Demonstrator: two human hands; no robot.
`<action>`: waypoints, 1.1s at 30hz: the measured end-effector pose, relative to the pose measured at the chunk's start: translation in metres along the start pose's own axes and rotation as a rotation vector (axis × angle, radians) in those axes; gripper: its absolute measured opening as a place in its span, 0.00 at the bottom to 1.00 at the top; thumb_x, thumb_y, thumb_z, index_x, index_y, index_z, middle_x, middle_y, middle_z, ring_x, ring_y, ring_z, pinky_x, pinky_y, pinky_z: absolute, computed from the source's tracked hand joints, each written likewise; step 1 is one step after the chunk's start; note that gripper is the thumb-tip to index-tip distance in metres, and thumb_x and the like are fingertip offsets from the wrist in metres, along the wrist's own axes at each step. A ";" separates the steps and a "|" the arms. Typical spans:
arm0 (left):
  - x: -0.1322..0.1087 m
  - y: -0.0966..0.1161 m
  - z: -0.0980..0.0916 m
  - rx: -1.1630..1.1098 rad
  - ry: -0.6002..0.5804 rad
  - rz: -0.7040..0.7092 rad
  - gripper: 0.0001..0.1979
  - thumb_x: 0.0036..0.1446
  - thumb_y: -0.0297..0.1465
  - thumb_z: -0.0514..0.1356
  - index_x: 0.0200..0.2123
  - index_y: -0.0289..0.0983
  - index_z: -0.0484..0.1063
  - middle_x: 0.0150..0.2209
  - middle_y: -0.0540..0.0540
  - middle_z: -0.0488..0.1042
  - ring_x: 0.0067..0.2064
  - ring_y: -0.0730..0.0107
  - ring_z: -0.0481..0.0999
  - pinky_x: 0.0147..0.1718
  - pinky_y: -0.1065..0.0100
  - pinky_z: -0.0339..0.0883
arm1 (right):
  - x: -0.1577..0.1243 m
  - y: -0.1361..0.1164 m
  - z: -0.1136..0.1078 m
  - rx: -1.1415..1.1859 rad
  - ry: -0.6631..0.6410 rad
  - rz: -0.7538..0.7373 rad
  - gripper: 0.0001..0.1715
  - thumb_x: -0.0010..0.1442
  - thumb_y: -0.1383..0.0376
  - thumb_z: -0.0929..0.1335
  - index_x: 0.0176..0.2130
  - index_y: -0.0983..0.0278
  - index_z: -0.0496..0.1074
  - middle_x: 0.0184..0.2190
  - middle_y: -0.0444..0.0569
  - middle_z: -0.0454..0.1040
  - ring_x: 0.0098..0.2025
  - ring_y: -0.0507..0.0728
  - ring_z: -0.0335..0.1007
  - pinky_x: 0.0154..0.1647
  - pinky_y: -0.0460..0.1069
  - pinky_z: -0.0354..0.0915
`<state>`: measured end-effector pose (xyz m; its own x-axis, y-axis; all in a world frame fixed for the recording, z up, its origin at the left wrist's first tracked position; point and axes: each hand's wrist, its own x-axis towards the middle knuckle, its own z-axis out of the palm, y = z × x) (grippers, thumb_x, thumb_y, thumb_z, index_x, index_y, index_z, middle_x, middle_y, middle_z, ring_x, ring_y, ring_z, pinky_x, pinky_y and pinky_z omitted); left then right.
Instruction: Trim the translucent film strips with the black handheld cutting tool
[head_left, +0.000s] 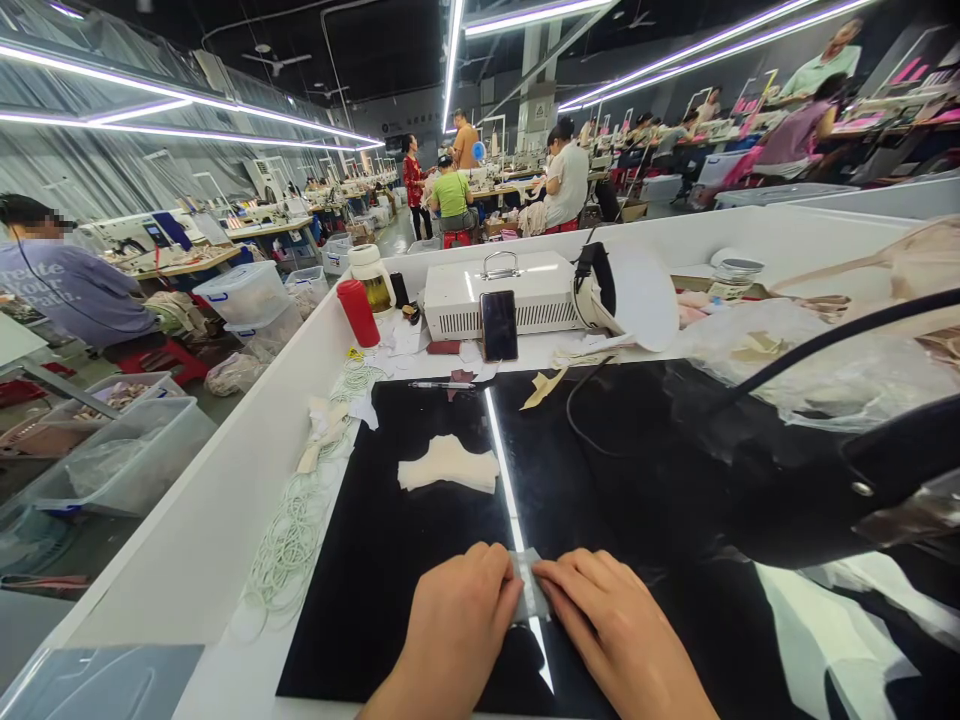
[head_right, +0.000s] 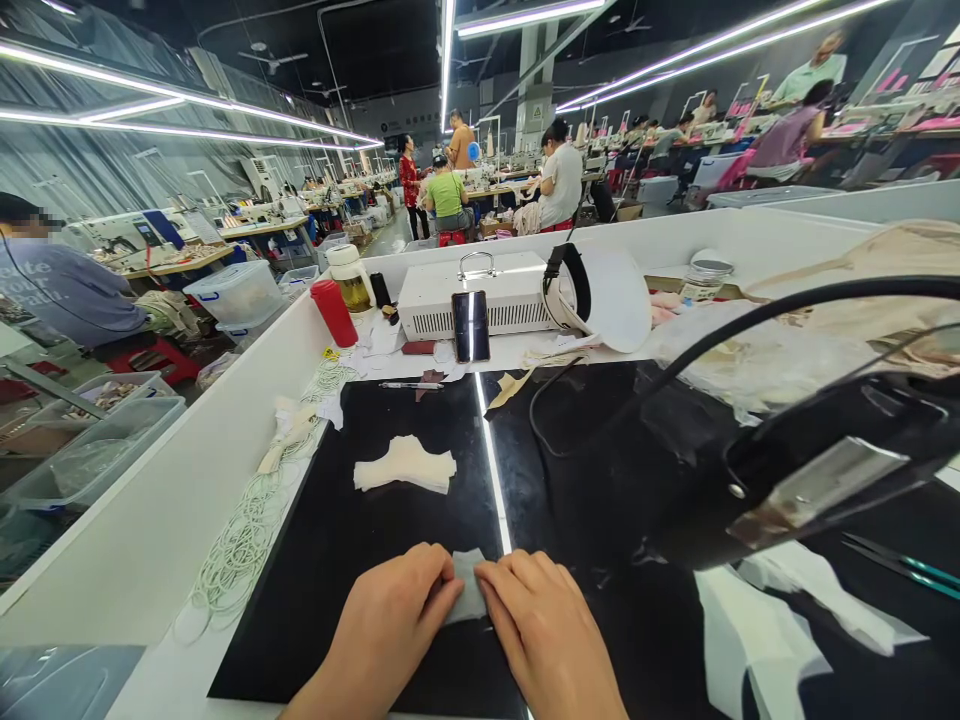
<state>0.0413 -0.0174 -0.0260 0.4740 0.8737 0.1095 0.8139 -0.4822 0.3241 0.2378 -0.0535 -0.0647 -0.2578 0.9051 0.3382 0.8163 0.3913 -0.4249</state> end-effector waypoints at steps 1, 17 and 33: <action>0.000 0.000 0.000 0.005 0.001 0.000 0.07 0.65 0.25 0.62 0.33 0.40 0.71 0.29 0.53 0.76 0.27 0.69 0.77 0.26 0.69 0.59 | 0.000 -0.001 0.000 0.000 0.002 0.001 0.14 0.75 0.65 0.62 0.52 0.57 0.74 0.37 0.47 0.78 0.35 0.57 0.75 0.36 0.53 0.69; -0.002 0.005 0.008 -0.007 0.296 0.365 0.11 0.70 0.21 0.51 0.41 0.37 0.72 0.36 0.46 0.78 0.37 0.63 0.79 0.39 0.62 0.77 | 0.003 -0.010 0.002 -0.045 0.091 -0.010 0.18 0.77 0.63 0.58 0.48 0.61 0.75 0.34 0.48 0.76 0.32 0.57 0.73 0.33 0.54 0.64; -0.006 0.000 0.026 0.041 0.306 0.453 0.13 0.66 0.18 0.52 0.47 0.31 0.74 0.44 0.39 0.82 0.47 0.57 0.84 0.48 0.58 0.81 | 0.001 -0.008 0.005 -0.037 0.091 0.004 0.17 0.77 0.64 0.57 0.45 0.60 0.74 0.35 0.48 0.76 0.33 0.58 0.72 0.34 0.54 0.64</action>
<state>0.0474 -0.0243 -0.0508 0.6658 0.5540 0.4998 0.5662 -0.8114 0.1452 0.2286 -0.0545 -0.0653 -0.2081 0.8871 0.4120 0.8363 0.3798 -0.3953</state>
